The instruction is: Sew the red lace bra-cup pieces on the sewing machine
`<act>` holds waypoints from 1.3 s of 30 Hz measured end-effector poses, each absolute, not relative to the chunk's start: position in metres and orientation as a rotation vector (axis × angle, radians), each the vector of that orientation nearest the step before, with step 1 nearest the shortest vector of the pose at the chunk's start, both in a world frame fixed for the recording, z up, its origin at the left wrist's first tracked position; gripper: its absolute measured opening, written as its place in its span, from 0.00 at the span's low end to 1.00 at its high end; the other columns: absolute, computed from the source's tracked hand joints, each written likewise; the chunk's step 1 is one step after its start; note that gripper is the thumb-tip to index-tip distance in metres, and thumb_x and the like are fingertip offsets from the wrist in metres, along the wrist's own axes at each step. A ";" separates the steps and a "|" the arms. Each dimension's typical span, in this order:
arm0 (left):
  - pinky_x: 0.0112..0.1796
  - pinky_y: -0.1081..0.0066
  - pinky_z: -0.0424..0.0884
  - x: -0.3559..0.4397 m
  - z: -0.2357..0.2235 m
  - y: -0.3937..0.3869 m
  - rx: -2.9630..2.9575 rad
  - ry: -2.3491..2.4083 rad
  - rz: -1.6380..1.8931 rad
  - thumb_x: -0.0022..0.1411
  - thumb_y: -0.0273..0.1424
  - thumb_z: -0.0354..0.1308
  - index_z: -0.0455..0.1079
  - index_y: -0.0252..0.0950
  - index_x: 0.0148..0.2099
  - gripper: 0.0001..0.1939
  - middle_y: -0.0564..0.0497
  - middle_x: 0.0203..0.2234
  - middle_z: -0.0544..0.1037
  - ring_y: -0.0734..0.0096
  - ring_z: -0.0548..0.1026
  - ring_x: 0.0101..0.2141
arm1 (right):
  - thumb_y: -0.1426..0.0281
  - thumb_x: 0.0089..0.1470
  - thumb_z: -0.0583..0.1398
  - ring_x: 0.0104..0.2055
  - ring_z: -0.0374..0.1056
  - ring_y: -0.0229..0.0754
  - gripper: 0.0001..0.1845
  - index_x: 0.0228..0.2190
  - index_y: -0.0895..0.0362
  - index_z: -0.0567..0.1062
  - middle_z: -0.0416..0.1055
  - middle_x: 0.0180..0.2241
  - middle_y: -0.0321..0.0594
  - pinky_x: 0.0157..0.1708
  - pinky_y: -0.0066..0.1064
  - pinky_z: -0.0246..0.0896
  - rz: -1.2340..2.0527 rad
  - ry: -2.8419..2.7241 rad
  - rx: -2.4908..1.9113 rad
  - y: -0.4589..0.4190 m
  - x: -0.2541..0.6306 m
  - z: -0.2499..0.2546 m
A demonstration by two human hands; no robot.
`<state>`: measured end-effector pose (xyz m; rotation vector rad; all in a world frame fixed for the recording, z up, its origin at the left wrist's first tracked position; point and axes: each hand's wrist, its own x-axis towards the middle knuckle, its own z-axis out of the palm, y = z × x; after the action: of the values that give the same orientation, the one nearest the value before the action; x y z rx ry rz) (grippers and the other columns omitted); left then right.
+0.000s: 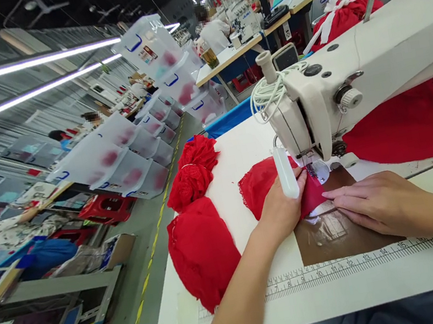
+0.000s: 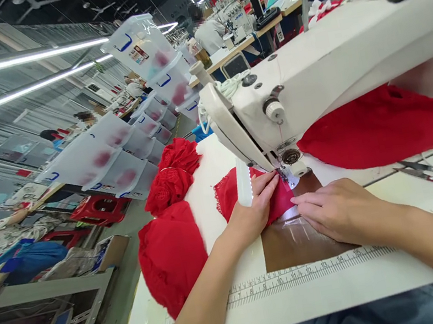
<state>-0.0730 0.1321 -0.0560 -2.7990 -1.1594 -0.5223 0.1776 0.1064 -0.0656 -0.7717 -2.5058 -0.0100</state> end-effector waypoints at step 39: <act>0.27 0.65 0.79 -0.056 -0.015 0.093 -2.814 -1.173 -0.099 0.75 0.30 0.44 0.66 0.29 0.63 0.20 0.37 0.57 0.73 0.57 0.79 0.43 | 0.75 0.65 0.49 0.26 0.71 0.42 0.15 0.37 0.56 0.75 0.79 0.50 0.42 0.23 0.39 0.56 -0.336 -2.516 -0.784 0.108 0.177 -0.068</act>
<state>-0.0558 0.0932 -0.0151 -2.8137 -1.1735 -0.0988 0.1771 0.1080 -0.0683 -0.7839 -2.5161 -0.3358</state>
